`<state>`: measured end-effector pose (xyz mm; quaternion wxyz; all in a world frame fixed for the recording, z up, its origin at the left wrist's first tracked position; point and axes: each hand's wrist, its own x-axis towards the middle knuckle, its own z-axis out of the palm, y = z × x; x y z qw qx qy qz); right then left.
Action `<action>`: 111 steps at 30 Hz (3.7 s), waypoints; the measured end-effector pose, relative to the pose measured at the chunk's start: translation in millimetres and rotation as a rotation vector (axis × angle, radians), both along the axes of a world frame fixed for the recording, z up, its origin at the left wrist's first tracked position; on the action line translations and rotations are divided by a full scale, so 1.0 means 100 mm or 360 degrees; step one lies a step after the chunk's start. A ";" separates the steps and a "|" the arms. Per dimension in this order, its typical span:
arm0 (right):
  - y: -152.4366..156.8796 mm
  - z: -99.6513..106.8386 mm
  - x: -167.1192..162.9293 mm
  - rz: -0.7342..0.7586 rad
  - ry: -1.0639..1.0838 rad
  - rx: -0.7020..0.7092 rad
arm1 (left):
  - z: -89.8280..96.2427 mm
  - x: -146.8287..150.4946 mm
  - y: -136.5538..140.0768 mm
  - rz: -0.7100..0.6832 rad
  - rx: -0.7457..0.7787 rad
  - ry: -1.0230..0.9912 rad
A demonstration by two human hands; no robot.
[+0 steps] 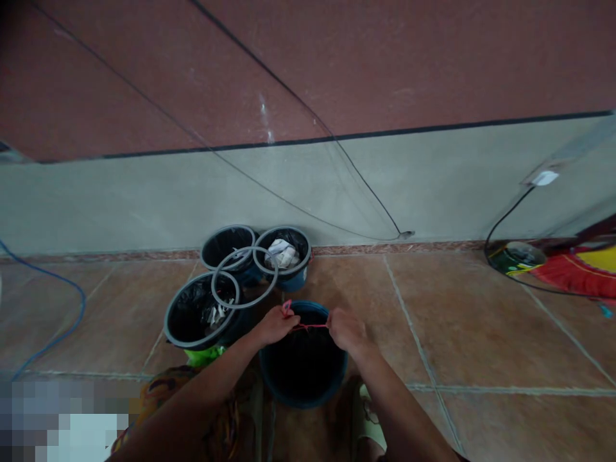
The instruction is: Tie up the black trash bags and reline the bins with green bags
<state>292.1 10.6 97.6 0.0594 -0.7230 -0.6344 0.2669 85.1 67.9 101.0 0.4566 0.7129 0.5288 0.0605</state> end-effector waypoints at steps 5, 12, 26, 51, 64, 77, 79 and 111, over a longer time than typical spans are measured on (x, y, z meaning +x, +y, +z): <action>-0.03 0.11 -0.03 0.0044 0.0502 -0.0033 | -0.04 0.09 -0.04 0.0393 -0.0680 -0.0650; -0.01 0.27 -0.15 0.0019 0.1289 -0.0399 | -0.05 0.10 -0.09 0.0153 -0.0741 -0.0768; 0.04 0.14 -0.32 -0.0913 0.1783 -0.0189 | -0.12 0.15 -0.11 -0.0150 -0.0367 -0.0674; -0.03 0.30 -0.40 0.0068 0.0391 -0.0161 | 0.04 0.11 -0.09 0.0337 -0.0326 -0.0455; 0.01 0.22 -0.42 -0.0006 0.0602 0.0005 | 0.05 0.11 -0.15 -0.0197 0.0508 -0.0636; 0.03 0.00 -0.39 -0.0246 0.1176 -0.0033 | -0.05 0.13 -0.15 0.0064 0.0733 -0.0750; 0.03 0.00 -0.37 -0.0224 0.1078 -0.0025 | -0.04 0.12 -0.14 0.0036 0.0701 -0.0738; -0.03 0.15 -0.40 -0.0111 -0.0161 -0.0186 | -0.05 0.06 -0.14 -0.0196 0.0423 0.0382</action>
